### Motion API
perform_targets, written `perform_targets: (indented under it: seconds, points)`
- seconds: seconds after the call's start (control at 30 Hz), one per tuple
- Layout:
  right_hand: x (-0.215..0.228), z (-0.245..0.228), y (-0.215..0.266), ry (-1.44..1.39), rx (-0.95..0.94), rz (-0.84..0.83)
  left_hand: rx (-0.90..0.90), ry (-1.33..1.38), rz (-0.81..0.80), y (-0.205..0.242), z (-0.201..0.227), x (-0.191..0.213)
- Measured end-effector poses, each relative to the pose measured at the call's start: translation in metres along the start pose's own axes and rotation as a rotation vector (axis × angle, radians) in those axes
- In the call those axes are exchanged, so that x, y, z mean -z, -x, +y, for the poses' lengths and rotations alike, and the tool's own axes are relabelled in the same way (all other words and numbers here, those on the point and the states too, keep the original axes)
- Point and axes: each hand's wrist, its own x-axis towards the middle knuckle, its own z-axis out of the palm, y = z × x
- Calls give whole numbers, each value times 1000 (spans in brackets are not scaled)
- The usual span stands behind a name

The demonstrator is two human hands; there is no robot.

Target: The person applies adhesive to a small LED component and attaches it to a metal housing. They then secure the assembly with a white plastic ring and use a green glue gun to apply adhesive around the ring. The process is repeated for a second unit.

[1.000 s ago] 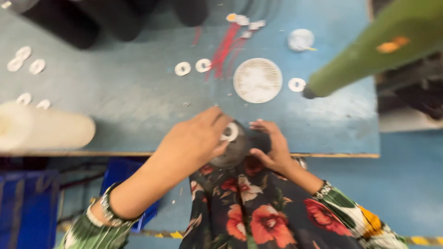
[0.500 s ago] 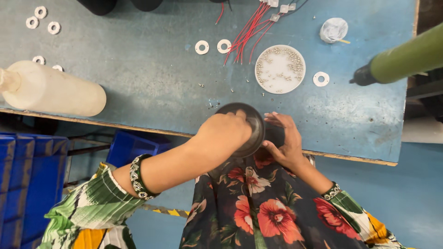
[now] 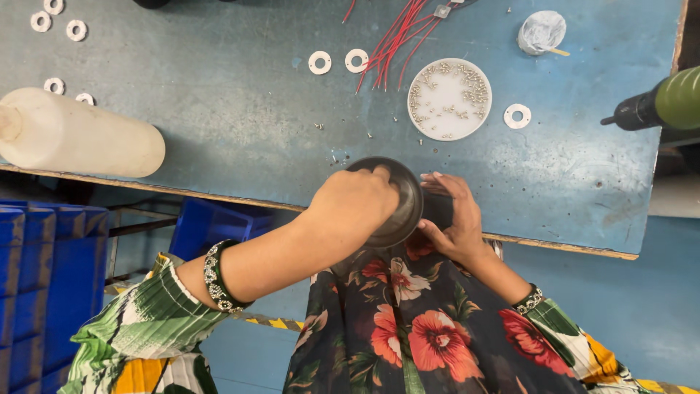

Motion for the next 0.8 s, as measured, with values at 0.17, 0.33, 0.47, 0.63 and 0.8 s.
perform_targets:
  seconds: [0.17,0.33,0.47,0.63,0.8]
  points:
    - [0,0,0,15,-3,-8,13,-28,-19,0,1,0]
    - [0,0,1,23,-1,-6,18,-41,-29,-1,1,-3]
    - [0,0,0,8,-1,-1,34,-27,-65,-1,2,6]
    - [2,-1,0,7,-15,-2,-78,53,-37,34,-10,45]
    - [1,-2,-1,29,-3,-9,-320,115,134,58,-27,53]
